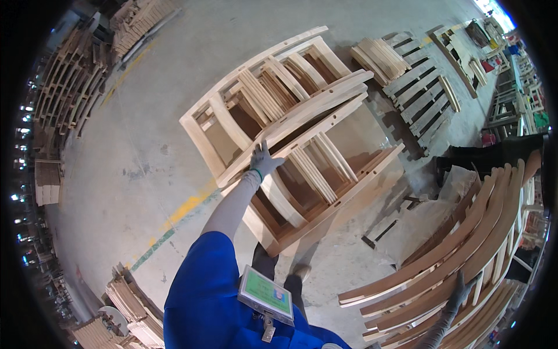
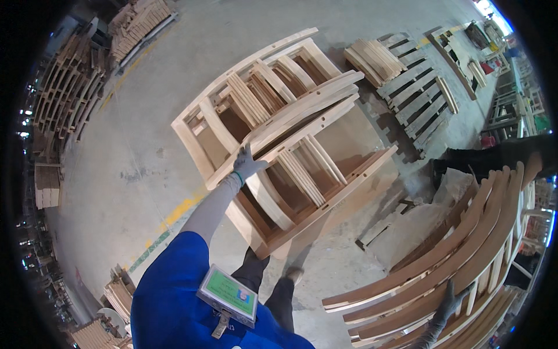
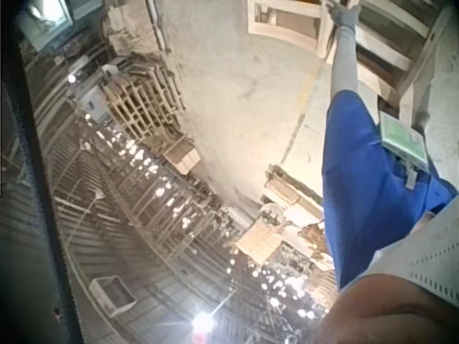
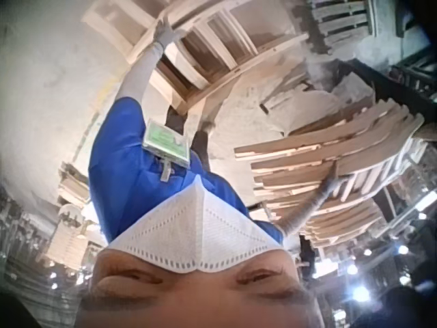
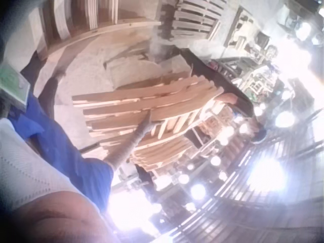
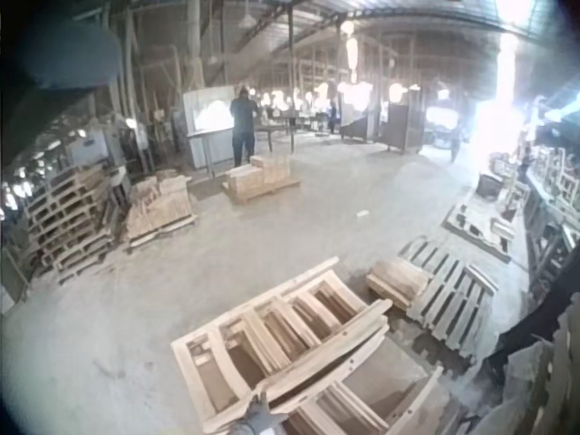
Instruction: The person applies glue to the joints of wooden chair frames using a brush and a small container. They repeatedly dip the brush into the container and spread glue along the frame edges and joints while other workers assemble nearby.
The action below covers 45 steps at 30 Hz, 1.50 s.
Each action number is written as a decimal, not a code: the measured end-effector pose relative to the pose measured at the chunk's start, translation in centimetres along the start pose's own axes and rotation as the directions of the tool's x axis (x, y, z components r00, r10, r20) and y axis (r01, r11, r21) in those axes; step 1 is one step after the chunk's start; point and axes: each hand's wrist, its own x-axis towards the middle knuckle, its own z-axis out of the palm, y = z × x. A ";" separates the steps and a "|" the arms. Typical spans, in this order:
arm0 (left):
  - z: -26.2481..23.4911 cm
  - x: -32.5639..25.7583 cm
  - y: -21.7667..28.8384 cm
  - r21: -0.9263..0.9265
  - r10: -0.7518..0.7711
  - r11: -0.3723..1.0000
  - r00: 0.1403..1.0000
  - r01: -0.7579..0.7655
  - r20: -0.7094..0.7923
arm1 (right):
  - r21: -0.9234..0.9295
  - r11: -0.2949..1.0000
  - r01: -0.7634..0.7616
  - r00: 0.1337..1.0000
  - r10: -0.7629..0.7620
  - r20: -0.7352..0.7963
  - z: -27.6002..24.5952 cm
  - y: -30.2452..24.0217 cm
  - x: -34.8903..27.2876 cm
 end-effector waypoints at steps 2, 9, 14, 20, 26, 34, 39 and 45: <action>0.3 4.5 -0.1 0.187 0.072 0.981 0.995 -0.059 -0.064 | -0.137 0.990 0.029 0.999 -0.030 -0.009 -0.1 -0.6 -0.1; 1.6 15.4 -0.3 0.223 0.106 0.967 0.990 -0.123 0.089 | -0.149 0.980 0.136 0.990 -0.141 -0.027 0.7 -0.8 -0.2; 2.6 15.1 -2.2 0.195 0.274 0.940 0.960 -0.280 0.058 | -0.150 0.982 0.117 0.993 -0.121 -0.015 0.2 -1.0 0.2; 7.1 4.6 -10.0 0.180 0.356 0.912 0.929 -0.370 0.101 | -0.052 0.997 0.057 0.998 -0.058 -0.011 0.7 -1.0 -0.4; 7.9 -2.2 -12.2 0.074 0.117 0.983 0.875 -0.170 0.469 | -0.059 0.998 0.039 0.999 -0.041 -0.029 0.9 -0.7 -1.2; 7.4 9.7 -8.0 -0.893 -0.207 0.361 0.957 0.267 0.203 | -0.231 0.952 0.199 0.978 -0.208 -0.016 -1.4 0.4 1.0; 6.0 8.7 -8.2 -0.851 -0.300 0.478 0.951 0.216 0.073 | -0.151 0.982 0.111 0.994 -0.109 0.022 1.3 -0.5 1.1; 6.1 -2.9 -9.9 -0.858 -0.290 0.380 0.925 0.345 0.244 | -0.111 0.986 0.122 0.992 -0.125 -0.017 -0.7 1.1 0.2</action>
